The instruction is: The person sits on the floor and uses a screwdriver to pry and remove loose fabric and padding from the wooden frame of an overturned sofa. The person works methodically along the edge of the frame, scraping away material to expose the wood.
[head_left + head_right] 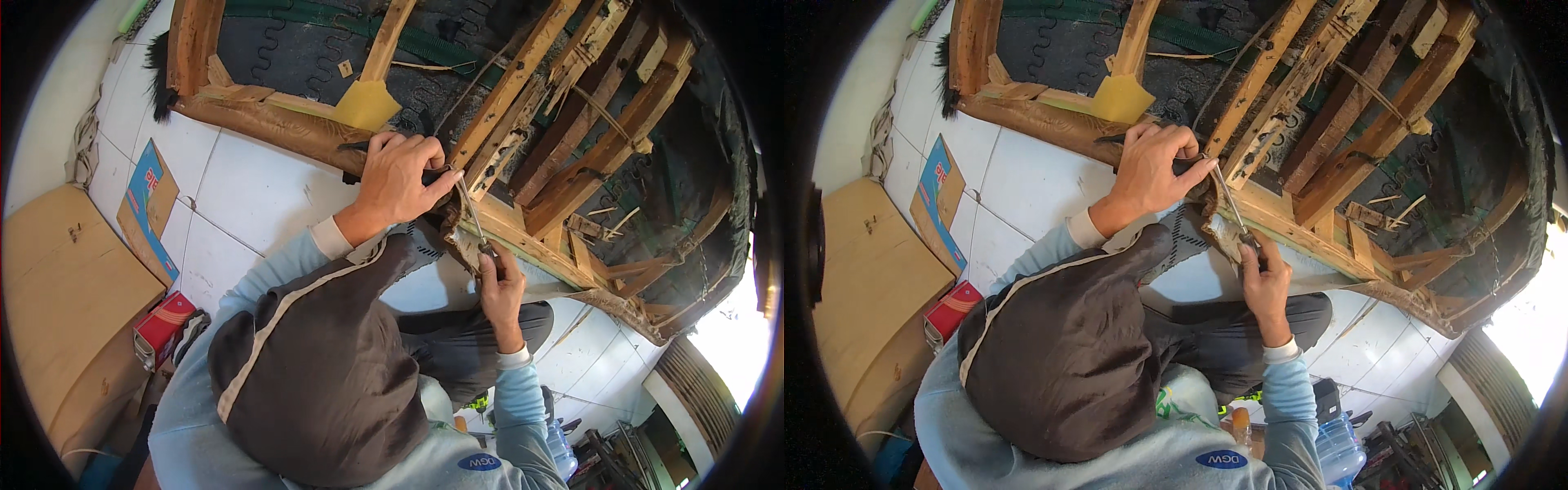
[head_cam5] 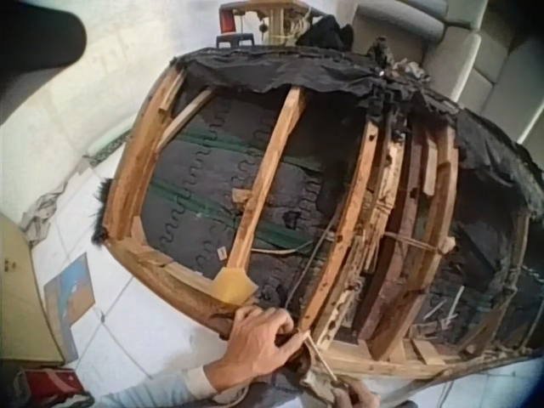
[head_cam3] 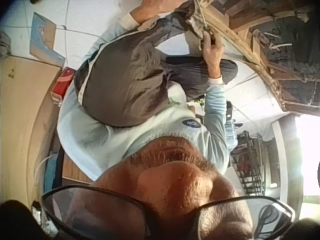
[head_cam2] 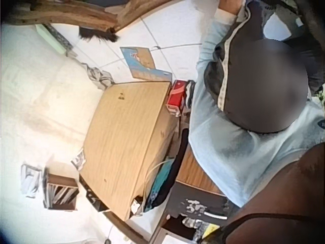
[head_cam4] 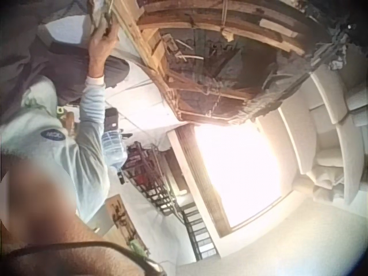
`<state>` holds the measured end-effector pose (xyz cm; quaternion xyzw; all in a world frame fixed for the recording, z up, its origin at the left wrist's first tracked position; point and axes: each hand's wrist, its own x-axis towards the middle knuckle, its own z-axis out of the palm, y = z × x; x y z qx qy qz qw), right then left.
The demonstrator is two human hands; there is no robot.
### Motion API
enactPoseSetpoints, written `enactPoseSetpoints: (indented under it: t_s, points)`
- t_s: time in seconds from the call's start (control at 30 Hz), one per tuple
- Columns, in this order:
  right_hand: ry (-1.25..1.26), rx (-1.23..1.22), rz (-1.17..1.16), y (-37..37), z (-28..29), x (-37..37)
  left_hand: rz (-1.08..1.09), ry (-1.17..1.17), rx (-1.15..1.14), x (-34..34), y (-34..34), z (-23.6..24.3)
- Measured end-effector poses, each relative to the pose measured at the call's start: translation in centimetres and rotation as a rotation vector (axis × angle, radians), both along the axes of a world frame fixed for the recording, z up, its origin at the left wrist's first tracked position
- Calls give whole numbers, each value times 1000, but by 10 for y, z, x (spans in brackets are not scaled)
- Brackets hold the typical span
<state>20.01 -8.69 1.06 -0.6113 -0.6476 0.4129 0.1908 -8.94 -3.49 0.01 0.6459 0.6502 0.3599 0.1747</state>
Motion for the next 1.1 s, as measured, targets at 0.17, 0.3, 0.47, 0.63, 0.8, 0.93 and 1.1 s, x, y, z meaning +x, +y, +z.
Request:
enactPoseSetpoints:
  t_s: [0.17, 0.3, 0.47, 0.63, 0.8, 0.93, 1.1]
  points:
    - [-138, 235, 167, 34, 36, 10, -48, -22, -58, -7, -4, 0]
    - [-251, 404, 309, 60, 52, 25, -63, -30, -35, -5, -3, -1]
    - [-354, 420, 425, 81, 62, 20, -55, -49, -49, -5, -4, 0]
    - [-531, 514, 642, 112, 86, 18, -12, -40, 175, -20, -5, -3]
    - [-660, 524, 934, 164, 122, 0, 424, 313, 460, -116, 7, -16]
    - [-429, 180, 884, 187, 107, 10, 446, 245, 416, -127, 36, -33]
    - [-353, 127, 842, 182, 87, 16, 423, 283, 264, -128, 34, -39]
